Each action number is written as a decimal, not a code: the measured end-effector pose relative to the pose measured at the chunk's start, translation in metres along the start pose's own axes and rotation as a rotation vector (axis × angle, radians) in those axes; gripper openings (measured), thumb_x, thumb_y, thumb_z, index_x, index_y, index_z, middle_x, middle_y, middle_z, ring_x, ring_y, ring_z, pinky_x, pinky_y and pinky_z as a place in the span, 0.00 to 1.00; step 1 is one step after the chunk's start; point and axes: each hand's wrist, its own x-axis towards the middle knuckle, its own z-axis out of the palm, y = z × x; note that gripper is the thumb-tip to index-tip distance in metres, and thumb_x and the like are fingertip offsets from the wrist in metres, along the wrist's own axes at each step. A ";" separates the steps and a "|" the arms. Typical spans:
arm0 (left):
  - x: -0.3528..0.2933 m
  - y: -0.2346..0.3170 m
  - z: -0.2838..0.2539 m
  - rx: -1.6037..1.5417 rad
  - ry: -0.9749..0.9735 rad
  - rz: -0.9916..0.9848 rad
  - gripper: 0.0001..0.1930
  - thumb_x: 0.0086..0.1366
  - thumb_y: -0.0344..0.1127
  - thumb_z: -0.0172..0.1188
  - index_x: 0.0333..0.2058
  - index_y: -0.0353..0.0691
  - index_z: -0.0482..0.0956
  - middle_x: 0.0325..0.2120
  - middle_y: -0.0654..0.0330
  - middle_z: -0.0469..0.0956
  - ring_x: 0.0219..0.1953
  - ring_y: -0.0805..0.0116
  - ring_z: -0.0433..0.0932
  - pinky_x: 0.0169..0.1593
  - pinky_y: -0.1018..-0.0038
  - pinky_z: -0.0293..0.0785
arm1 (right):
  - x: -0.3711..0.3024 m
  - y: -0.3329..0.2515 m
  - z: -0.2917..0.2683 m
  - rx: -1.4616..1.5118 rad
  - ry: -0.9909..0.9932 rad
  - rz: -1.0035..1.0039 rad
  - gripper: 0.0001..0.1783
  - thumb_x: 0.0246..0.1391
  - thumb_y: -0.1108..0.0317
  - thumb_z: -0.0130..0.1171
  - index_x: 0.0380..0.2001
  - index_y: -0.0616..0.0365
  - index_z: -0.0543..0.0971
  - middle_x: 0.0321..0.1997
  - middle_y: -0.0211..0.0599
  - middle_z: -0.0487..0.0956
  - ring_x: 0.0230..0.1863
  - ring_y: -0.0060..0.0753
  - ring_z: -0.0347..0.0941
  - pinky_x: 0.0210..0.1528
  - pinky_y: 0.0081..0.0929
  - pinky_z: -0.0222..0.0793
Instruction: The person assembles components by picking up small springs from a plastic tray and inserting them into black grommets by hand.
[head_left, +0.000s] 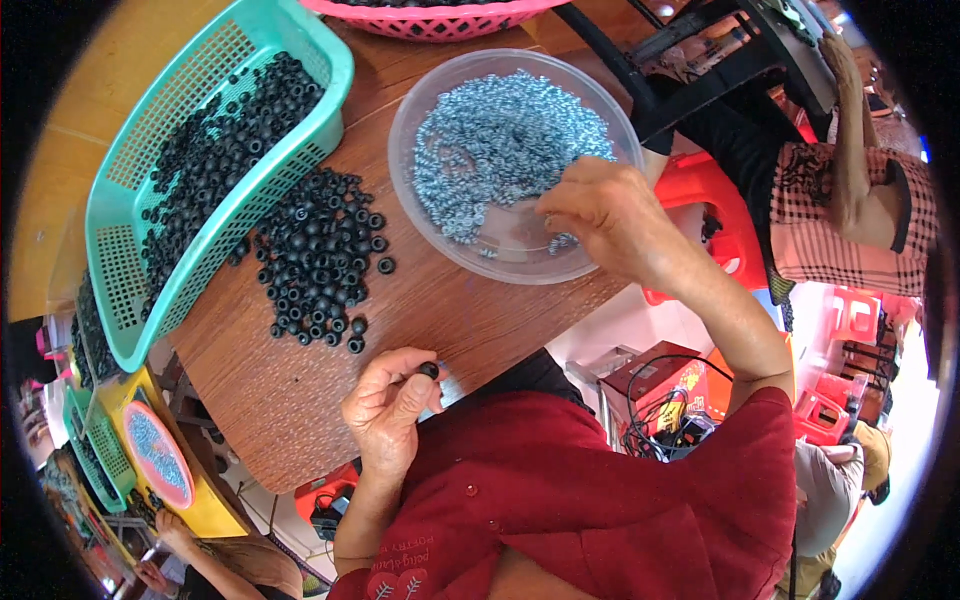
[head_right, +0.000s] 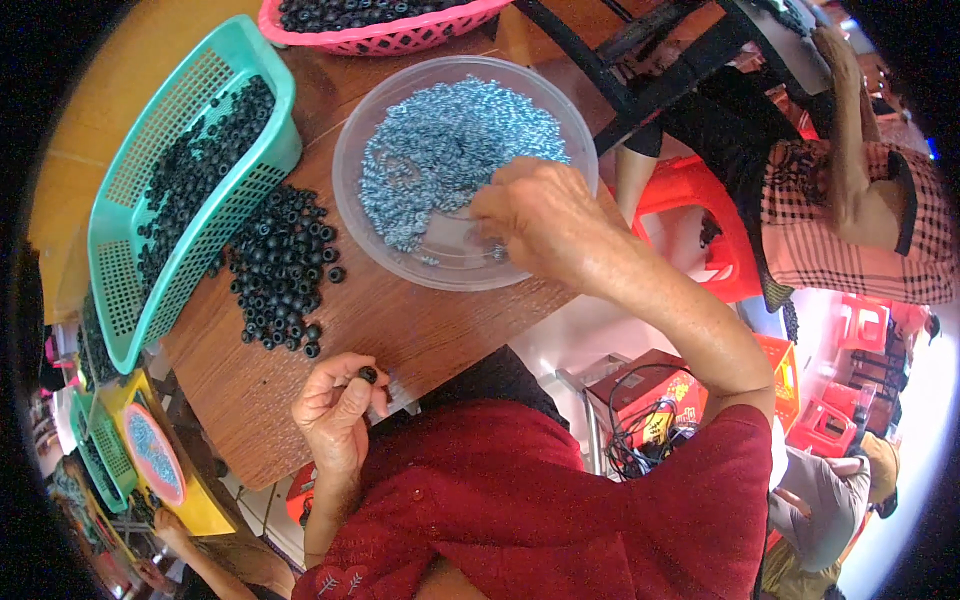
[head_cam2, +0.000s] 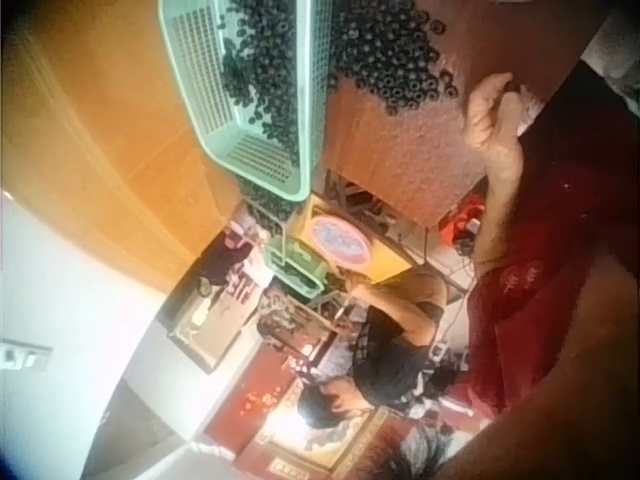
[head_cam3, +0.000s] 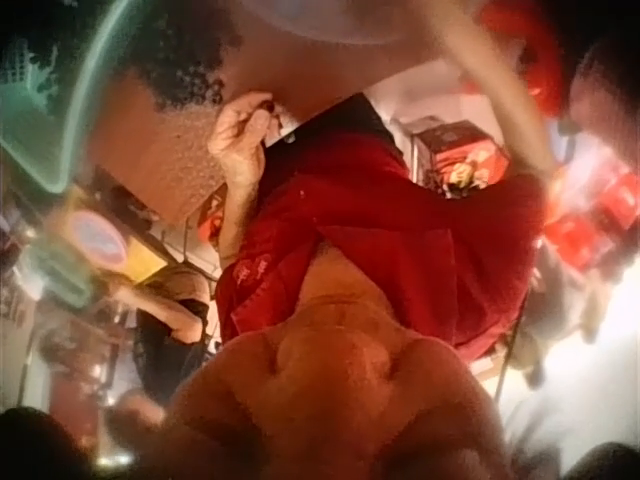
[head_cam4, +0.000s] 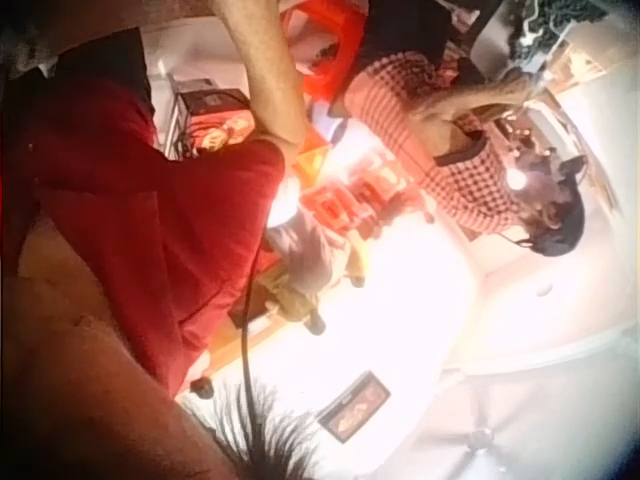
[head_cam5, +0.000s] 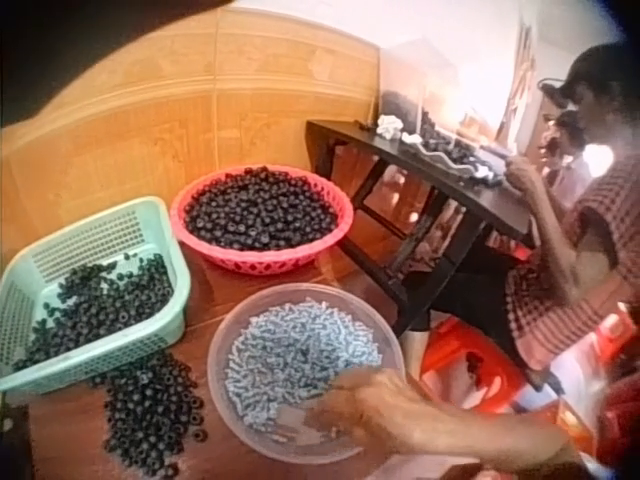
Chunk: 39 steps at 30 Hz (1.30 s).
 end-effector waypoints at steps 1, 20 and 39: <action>0.000 -0.001 0.000 0.017 0.000 0.016 0.13 0.60 0.28 0.62 0.41 0.26 0.74 0.30 0.48 0.79 0.21 0.70 0.74 0.27 0.78 0.71 | -0.003 0.003 -0.005 0.009 -0.002 -0.004 0.08 0.40 0.75 0.63 0.28 0.60 0.79 0.23 0.39 0.73 0.31 0.45 0.71 0.33 0.38 0.65; 0.000 0.001 0.003 0.034 0.003 -0.007 0.13 0.61 0.29 0.61 0.42 0.26 0.74 0.31 0.50 0.78 0.24 0.72 0.74 0.29 0.78 0.73 | 0.000 0.003 0.009 -0.047 0.065 -0.103 0.06 0.35 0.74 0.60 0.22 0.57 0.75 0.26 0.39 0.72 0.34 0.45 0.70 0.31 0.40 0.68; -0.001 0.002 0.005 0.064 -0.007 -0.001 0.12 0.62 0.29 0.60 0.41 0.27 0.74 0.31 0.51 0.78 0.25 0.72 0.75 0.29 0.78 0.74 | 0.027 -0.012 0.013 -0.037 0.096 -0.157 0.06 0.35 0.75 0.61 0.19 0.61 0.73 0.23 0.42 0.72 0.31 0.47 0.71 0.31 0.41 0.68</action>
